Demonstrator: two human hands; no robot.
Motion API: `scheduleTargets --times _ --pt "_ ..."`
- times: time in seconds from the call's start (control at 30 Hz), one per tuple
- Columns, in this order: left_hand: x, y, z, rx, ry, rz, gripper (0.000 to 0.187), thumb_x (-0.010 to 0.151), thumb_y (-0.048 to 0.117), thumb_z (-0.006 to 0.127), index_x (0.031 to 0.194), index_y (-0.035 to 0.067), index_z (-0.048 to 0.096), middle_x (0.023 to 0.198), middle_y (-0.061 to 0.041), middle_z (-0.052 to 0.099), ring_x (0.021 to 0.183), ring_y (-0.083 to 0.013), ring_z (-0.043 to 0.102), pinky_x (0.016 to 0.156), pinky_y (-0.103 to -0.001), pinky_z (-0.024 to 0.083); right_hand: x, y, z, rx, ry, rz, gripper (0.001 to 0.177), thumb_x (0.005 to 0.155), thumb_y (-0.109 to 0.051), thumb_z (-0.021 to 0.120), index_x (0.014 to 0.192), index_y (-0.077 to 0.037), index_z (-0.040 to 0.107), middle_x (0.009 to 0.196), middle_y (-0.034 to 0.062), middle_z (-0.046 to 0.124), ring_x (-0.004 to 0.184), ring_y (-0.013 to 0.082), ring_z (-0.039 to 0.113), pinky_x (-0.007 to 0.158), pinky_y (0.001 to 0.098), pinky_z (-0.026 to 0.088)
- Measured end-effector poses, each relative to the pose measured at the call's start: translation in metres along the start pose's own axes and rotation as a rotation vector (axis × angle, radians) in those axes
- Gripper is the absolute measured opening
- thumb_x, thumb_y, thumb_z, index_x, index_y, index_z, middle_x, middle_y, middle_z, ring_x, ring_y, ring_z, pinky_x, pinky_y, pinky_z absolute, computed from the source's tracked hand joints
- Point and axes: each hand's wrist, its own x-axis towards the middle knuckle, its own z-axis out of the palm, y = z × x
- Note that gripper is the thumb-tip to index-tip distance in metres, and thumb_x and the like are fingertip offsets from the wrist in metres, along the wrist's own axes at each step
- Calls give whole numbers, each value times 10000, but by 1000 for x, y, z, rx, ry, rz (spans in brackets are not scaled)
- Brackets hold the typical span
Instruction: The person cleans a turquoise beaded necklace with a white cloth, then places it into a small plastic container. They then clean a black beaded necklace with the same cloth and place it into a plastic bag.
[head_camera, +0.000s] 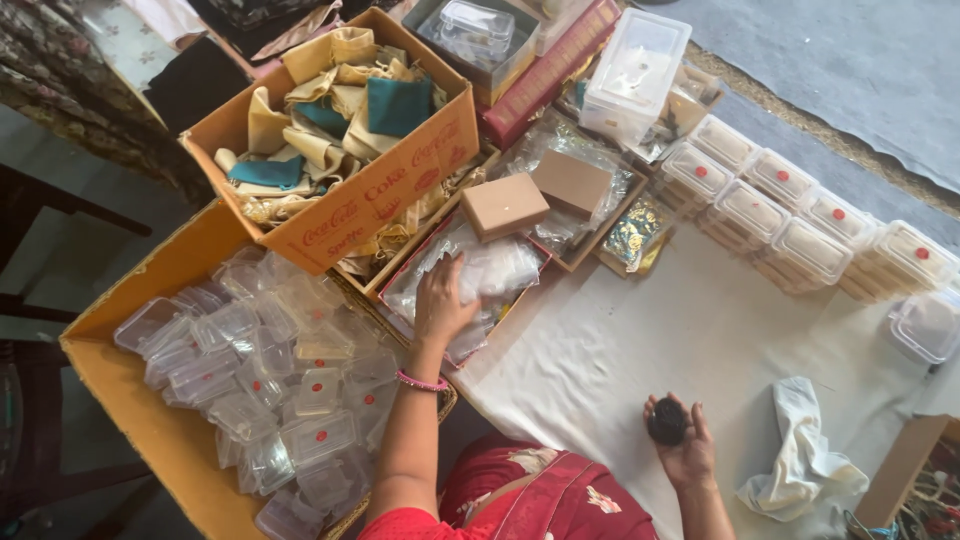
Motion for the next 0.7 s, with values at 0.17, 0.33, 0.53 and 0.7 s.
scheduleTargets --times 0.17,0.33,0.53,0.7 --pt "-11 -28 27 -472 39 -559 467 926 210 640 1357 32 627 1254 -200 721 1118 -311 715 989 -385 545 12 -6 19 -130 -101 -101 435 980 -135 614 1388 -51 487 1290 219 607 1180 338 628 1044 503 529" --pt "-11 -40 28 -793 242 -822 419 968 83 577 1375 -13 583 1287 -205 709 1165 -323 706 1010 -396 520 16 0 33 -216 -50 -37 476 924 -62 666 1373 -37 511 1223 209 651 1094 317 666 989 483 558" --pt "-17 -38 22 -623 238 -651 457 949 42 637 1398 -18 576 1364 -215 635 1260 -330 622 1080 -414 471 9 10 32 -392 50 -308 496 891 -15 730 1347 -11 534 1158 141 675 1023 261 698 904 462 608" --pt "-11 -30 12 -1004 179 -717 455 1001 142 609 1437 39 529 1466 -165 570 1343 -279 562 1143 -396 435 7 3 27 -363 104 -258 476 897 -18 727 1337 -25 547 1106 135 686 977 258 703 859 444 608"
